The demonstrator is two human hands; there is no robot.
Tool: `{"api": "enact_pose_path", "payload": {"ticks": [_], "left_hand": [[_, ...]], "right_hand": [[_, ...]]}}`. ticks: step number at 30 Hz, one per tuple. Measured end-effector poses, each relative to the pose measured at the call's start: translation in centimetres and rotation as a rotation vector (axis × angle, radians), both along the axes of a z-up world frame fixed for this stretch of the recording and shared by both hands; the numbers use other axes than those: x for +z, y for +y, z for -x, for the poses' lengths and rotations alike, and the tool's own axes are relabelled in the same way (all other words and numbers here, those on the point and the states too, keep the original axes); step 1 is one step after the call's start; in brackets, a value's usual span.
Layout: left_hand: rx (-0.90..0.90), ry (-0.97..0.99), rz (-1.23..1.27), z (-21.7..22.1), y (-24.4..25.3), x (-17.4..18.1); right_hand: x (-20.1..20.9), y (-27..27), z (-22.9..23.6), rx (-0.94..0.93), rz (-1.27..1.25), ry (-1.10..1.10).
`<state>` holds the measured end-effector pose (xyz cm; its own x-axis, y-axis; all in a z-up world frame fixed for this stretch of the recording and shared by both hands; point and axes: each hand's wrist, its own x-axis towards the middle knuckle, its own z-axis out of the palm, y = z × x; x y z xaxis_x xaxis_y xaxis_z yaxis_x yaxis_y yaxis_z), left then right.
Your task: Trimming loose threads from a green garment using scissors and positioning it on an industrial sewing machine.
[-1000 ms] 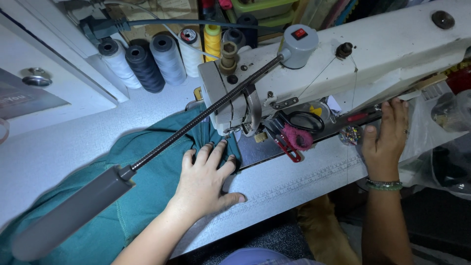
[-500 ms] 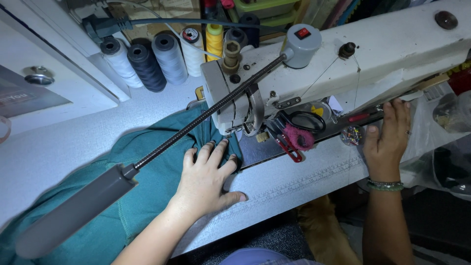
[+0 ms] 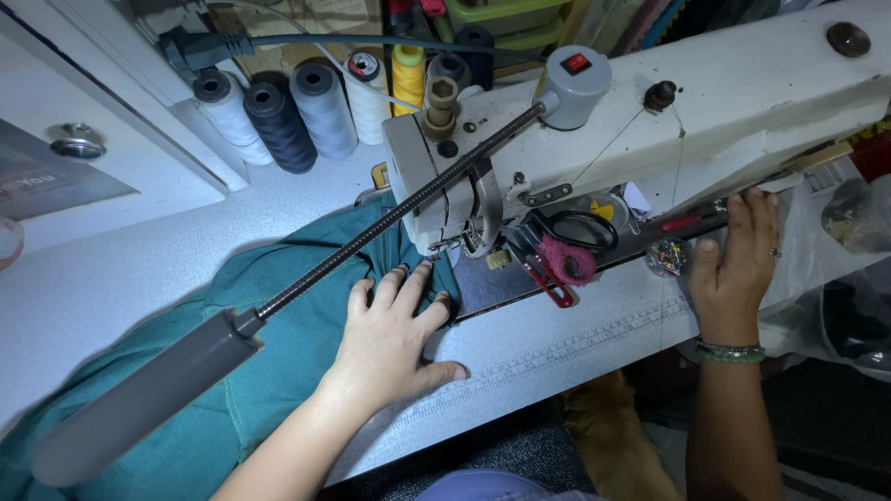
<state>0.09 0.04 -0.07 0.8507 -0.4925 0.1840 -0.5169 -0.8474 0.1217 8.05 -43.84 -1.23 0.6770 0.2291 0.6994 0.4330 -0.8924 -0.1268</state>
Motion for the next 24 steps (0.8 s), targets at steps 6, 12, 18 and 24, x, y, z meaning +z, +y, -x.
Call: {"api": "enact_pose_path", "payload": {"ticks": [6, 12, 18, 24], "left_hand": [[0.002, -0.033, 0.005, -0.1, 0.0, -0.1], [0.002, -0.018, 0.004, -0.2, 0.0, 0.0], [-0.008, 0.002, 0.011, -0.2, 0.1, 0.1], [-0.024, 0.017, 0.031, 0.0, 0.3, 0.0]], "right_hand": [[0.2, 0.3, 0.1, -0.009, 0.003, -0.005], [0.2, 0.3, 0.1, -0.009, 0.036, -0.056], [-0.4, -0.3, 0.1, -0.011, 0.075, -0.095], [-0.4, -0.3, 0.1, -0.028, 0.088, -0.094]]}}
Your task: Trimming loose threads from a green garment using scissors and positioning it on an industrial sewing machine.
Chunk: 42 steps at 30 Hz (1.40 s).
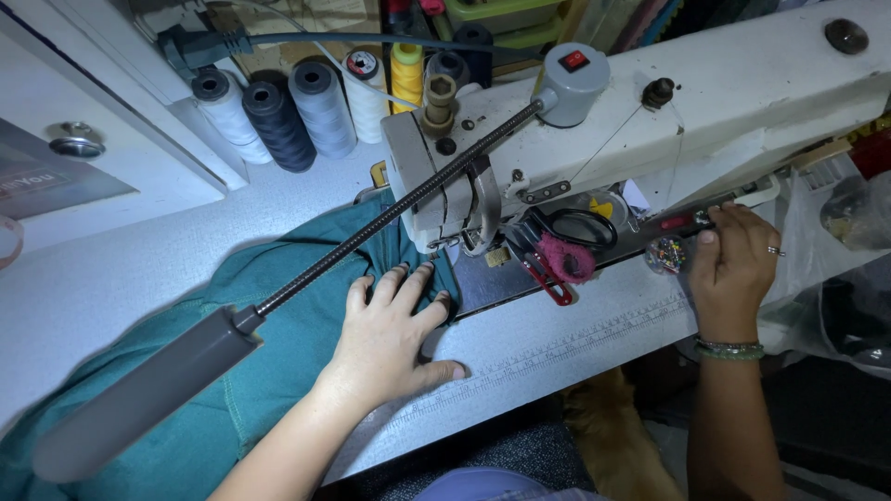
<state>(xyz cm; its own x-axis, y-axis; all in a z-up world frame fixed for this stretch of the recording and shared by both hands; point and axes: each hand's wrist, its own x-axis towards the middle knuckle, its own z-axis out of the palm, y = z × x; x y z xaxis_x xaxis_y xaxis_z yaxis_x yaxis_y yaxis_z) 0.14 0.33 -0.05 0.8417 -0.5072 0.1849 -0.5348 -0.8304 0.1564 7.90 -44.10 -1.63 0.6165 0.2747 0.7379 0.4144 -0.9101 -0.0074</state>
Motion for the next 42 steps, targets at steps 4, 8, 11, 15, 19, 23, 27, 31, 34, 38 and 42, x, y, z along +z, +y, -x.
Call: {"api": "enact_pose_path", "payload": {"ticks": [4, 8, 11, 15, 19, 23, 27, 31, 34, 38, 42], "left_hand": [[-0.002, 0.008, -0.001, 0.2, 0.1, 0.0], [-0.002, -0.004, 0.021, 0.4, 0.2, -0.2], [-0.003, -0.064, 0.007, 0.7, 0.2, -0.5], [0.011, -0.014, 0.024, 0.7, 0.3, -0.6], [0.012, 0.000, 0.018, 1.0, 0.2, -0.7], [0.056, 0.237, -0.010, 1.2, 0.0, 1.0], [0.045, 0.258, 0.020, 1.2, 0.3, 0.9], [0.038, 0.259, 0.048, 1.0, 0.5, 0.8], [0.020, 0.244, 0.034, 0.9, 0.6, 1.0], [0.009, 0.234, 0.006, 0.9, 0.4, 1.1], [0.000, 0.245, -0.033, 1.0, 0.1, 1.2]], "right_hand": [[0.7, 0.6, 0.2, 0.002, -0.008, -0.019], [0.9, 0.5, 0.0, 0.022, -0.019, -0.017], [1.7, 0.4, 1.0, 0.001, -0.036, 0.058], [4.6, 4.3, 5.6, 0.098, -0.019, -0.191], [6.8, 14.8, 10.0, 0.616, 0.006, 0.079], [4.0, 20.5, 7.3, 0.620, 0.111, 0.281], [2.4, 21.5, 5.7, 0.640, 0.186, 0.387], [1.9, 21.8, 5.4, 0.623, 0.196, 0.448], [1.6, 21.9, 5.3, 0.607, 0.221, 0.435], [1.6, 22.0, 5.3, 0.592, 0.225, 0.426], [1.2, 21.9, 5.2, 0.570, 0.241, 0.398]]}}
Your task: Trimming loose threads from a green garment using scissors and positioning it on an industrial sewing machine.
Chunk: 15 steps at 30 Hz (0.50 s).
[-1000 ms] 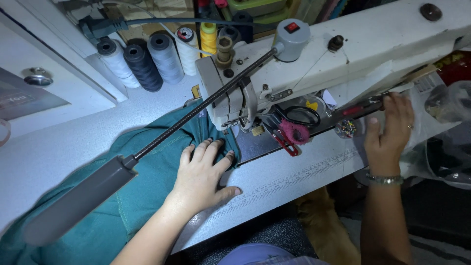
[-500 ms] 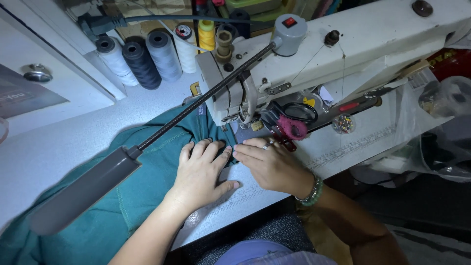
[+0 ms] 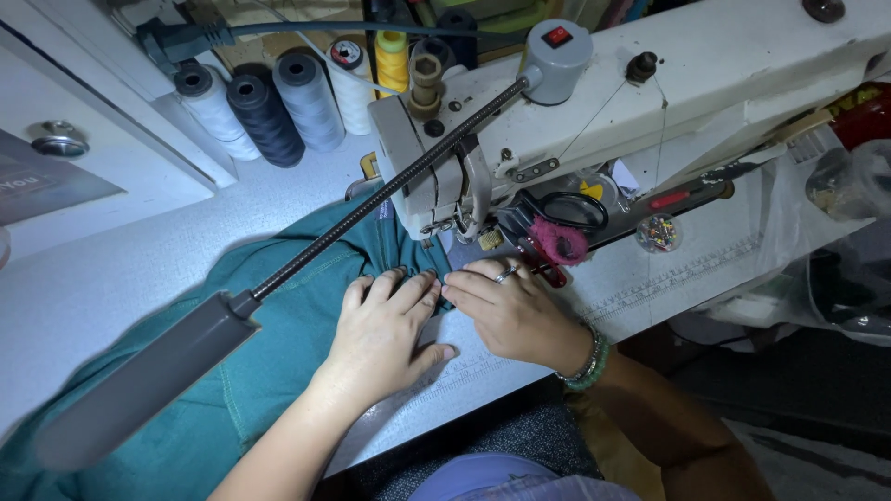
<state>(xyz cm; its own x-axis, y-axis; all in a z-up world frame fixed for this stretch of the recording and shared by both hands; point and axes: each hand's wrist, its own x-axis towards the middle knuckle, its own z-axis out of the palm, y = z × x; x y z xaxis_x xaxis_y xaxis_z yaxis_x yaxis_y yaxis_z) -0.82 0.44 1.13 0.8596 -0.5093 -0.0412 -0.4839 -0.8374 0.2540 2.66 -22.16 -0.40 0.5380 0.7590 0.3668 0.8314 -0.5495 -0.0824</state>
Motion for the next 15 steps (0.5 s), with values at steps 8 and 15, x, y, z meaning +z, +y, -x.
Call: {"api": "enact_pose_path", "payload": {"ticks": [8, 15], "left_hand": [[-0.015, -0.018, -0.033, 0.09, -0.10, -0.25], [0.002, -0.035, -0.066, -0.04, -0.34, -0.32]], "right_hand": [[-0.10, 0.09, -0.23, -0.001, 0.000, -0.040], [0.09, 0.03, -0.56, -0.005, 0.011, -0.027]]}}
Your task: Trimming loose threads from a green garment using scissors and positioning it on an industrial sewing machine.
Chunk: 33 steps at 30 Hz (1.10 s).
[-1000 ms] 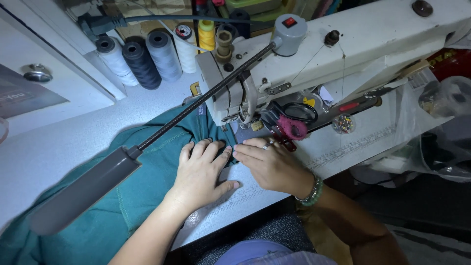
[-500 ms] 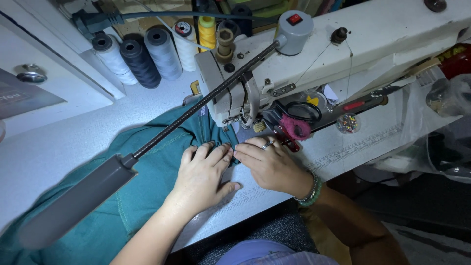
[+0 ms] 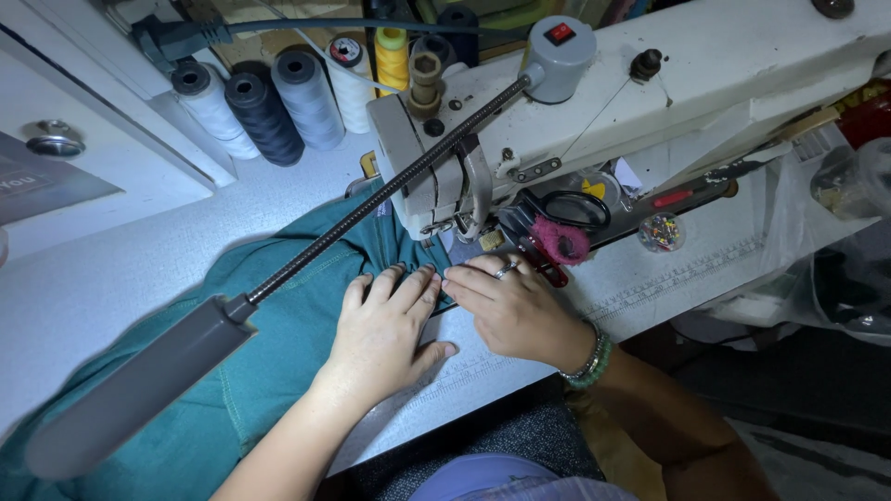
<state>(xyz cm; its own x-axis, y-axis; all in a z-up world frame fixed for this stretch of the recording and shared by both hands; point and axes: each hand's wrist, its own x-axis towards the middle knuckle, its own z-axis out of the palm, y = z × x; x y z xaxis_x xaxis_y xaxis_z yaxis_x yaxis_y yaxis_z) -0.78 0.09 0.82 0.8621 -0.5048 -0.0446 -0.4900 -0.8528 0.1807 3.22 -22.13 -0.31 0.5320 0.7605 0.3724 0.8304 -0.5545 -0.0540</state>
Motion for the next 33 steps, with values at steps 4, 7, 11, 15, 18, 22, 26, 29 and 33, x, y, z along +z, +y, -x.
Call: {"api": "enact_pose_path", "payload": {"ticks": [4, 7, 11, 15, 18, 22, 26, 29, 33], "left_hand": [[0.029, -0.025, -0.013, -0.2, -0.1, -0.3], [0.042, -0.037, -0.022, -0.4, 0.0, -0.5], [0.045, -0.024, -0.029, -0.9, 0.1, 0.1], [0.063, -0.033, -0.016, -1.1, 0.2, 0.1], [0.071, -0.090, 0.004, -1.5, 0.7, -0.9], [0.156, -0.265, -0.054, -2.6, 2.2, -0.4], [0.223, -0.352, 0.010, -3.1, 3.9, -0.1], [0.176, -0.346, 0.164, -2.8, 3.9, 1.3], [0.130, -0.348, 0.251, -3.2, 3.8, 0.4]], "right_hand": [[-0.2, -0.2, -0.5, -0.001, 0.011, -0.007], [-0.4, -0.2, -0.9, 0.006, 0.012, -0.001], [-0.7, 0.1, -1.2, 0.005, -0.005, 0.000], [-1.1, 0.0, -1.4, -0.008, 0.005, 0.025], [-1.2, -0.1, -1.3, -0.006, -0.017, 0.049], [-1.6, 0.1, -1.6, 0.004, -0.047, 0.064], [-2.1, 0.4, -1.6, -0.023, -0.046, 0.110], [-2.3, 0.6, -1.8, -0.031, -0.057, 0.129], [-3.3, 0.7, -2.1, -0.039, -0.046, 0.167]]}}
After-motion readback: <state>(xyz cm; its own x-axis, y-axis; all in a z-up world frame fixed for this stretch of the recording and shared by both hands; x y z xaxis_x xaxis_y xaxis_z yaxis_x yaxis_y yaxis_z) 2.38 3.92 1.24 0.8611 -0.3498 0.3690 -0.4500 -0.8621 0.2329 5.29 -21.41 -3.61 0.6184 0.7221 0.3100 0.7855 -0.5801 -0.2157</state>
